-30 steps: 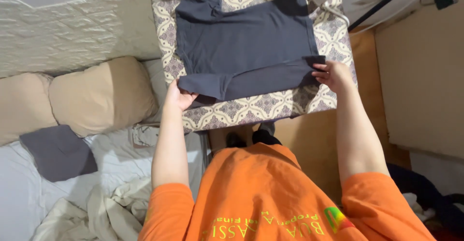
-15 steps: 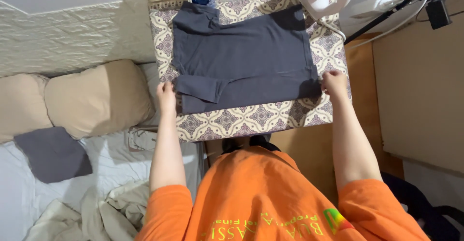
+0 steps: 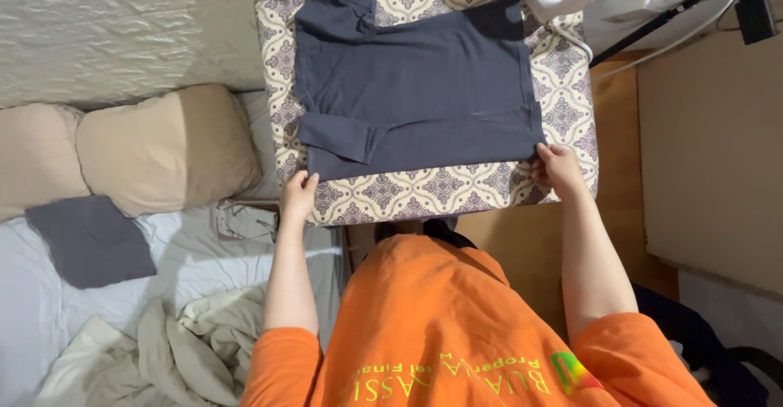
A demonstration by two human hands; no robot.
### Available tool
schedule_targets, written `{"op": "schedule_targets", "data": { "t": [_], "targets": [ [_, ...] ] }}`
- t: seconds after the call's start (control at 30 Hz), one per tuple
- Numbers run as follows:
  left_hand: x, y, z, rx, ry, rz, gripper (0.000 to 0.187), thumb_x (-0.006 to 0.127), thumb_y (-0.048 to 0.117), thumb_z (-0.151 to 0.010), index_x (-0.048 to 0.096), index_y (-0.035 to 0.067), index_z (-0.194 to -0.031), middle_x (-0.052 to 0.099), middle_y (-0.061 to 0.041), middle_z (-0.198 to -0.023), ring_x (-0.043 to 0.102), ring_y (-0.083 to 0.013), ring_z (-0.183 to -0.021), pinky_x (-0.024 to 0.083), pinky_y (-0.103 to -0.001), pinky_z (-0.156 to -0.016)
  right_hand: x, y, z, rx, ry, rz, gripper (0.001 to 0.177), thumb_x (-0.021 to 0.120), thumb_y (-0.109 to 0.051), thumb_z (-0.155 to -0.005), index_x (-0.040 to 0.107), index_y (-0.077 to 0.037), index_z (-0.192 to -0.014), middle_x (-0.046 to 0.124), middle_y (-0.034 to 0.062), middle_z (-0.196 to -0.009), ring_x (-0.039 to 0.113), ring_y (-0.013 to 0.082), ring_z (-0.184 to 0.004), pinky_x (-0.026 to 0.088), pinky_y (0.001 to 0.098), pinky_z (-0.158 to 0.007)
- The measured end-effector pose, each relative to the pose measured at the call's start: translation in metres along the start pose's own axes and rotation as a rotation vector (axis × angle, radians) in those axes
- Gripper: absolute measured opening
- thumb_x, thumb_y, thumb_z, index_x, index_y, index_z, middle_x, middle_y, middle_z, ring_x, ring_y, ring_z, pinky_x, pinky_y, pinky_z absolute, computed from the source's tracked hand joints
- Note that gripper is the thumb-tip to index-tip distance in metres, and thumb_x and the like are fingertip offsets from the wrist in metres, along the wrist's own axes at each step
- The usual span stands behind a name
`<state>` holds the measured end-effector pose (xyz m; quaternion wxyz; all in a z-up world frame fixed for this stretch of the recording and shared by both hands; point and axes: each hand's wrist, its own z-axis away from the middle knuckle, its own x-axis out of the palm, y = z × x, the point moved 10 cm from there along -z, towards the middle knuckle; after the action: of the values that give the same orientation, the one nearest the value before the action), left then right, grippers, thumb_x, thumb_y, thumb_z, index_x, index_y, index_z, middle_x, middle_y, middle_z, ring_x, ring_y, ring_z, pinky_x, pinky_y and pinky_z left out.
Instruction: Iron and fold a t-shirt on an ironing board.
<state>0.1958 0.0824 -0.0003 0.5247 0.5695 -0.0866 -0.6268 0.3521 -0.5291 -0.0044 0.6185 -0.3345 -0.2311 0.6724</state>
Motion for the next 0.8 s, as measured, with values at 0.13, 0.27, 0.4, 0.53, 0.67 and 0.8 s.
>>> {"op": "schedule_targets", "data": {
  "t": [0.13, 0.27, 0.4, 0.53, 0.67, 0.8],
  "targets": [
    [0.0, -0.017, 0.008, 0.049, -0.005, 0.036, 0.03, 0.073, 0.03, -0.095, 0.068, 0.001, -0.097, 0.066, -0.008, -0.074, 0.059, -0.0198, -0.066, 0.048, -0.036, -0.065, -0.022, -0.01, 0.014, -0.108, 0.038, 0.125, 0.025, 0.062, -0.025, -0.104, 0.066, -0.002, -0.094, 0.061, 0.0047, -0.071, 0.057, 0.0127, -0.053, 0.048, 0.0286, -0.05],
    [0.034, -0.05, 0.045, -0.1, -0.192, 0.084, 0.031, 0.075, 0.03, -0.094, 0.071, 0.0, -0.091, 0.068, -0.009, -0.078, 0.058, -0.0162, -0.071, 0.047, -0.034, -0.066, -0.046, 0.004, 0.035, -0.155, 0.091, 0.291, 0.031, 0.065, -0.024, -0.103, 0.065, 0.001, -0.085, 0.061, 0.0062, -0.067, 0.056, 0.0139, -0.052, 0.046, 0.0302, -0.049],
    [0.04, -0.048, 0.064, -0.041, -0.101, 0.187, 0.033, 0.079, 0.028, -0.088, 0.069, -0.002, -0.093, 0.067, -0.009, -0.08, 0.056, -0.0152, -0.073, 0.048, -0.033, -0.068, -0.043, 0.02, 0.047, -0.113, 0.067, 0.252, 0.029, 0.066, -0.027, -0.103, 0.064, -0.004, -0.085, 0.059, 0.001, -0.063, 0.051, 0.0106, -0.049, 0.041, 0.028, -0.046],
    [0.026, -0.031, 0.073, -0.077, -0.025, 0.116, 0.041, 0.079, 0.035, -0.091, 0.065, 0.003, -0.112, 0.069, -0.002, -0.084, 0.061, -0.01, -0.077, 0.046, -0.029, -0.071, -0.045, 0.036, 0.031, -0.124, 0.085, 0.181, 0.027, 0.066, -0.028, -0.103, 0.063, -0.007, -0.085, 0.055, -0.0015, -0.061, 0.048, 0.0094, -0.047, 0.037, 0.0277, -0.043],
    [0.036, -0.044, 0.072, -0.126, -0.042, 0.25, 0.033, 0.074, 0.032, -0.093, 0.071, -0.001, -0.093, 0.068, -0.005, -0.075, 0.056, -0.0113, -0.069, 0.046, -0.031, -0.066, -0.05, 0.04, 0.024, -0.195, 0.128, 0.208, 0.027, 0.067, -0.024, -0.103, 0.061, -0.005, -0.084, 0.054, -0.0003, -0.06, 0.048, 0.0103, -0.047, 0.038, 0.0285, -0.042],
    [0.027, -0.037, 0.069, -0.102, 0.043, 0.215, 0.03, 0.078, 0.031, -0.089, 0.073, 0.001, -0.09, 0.067, -0.004, -0.069, 0.057, -0.0119, -0.065, 0.047, -0.031, -0.063, -0.049, 0.036, 0.025, -0.182, 0.148, 0.175, 0.027, 0.068, -0.022, -0.102, 0.06, -0.004, -0.082, 0.056, 0.0009, -0.062, 0.05, 0.0114, -0.046, 0.038, 0.0287, -0.042]
  ]
}}
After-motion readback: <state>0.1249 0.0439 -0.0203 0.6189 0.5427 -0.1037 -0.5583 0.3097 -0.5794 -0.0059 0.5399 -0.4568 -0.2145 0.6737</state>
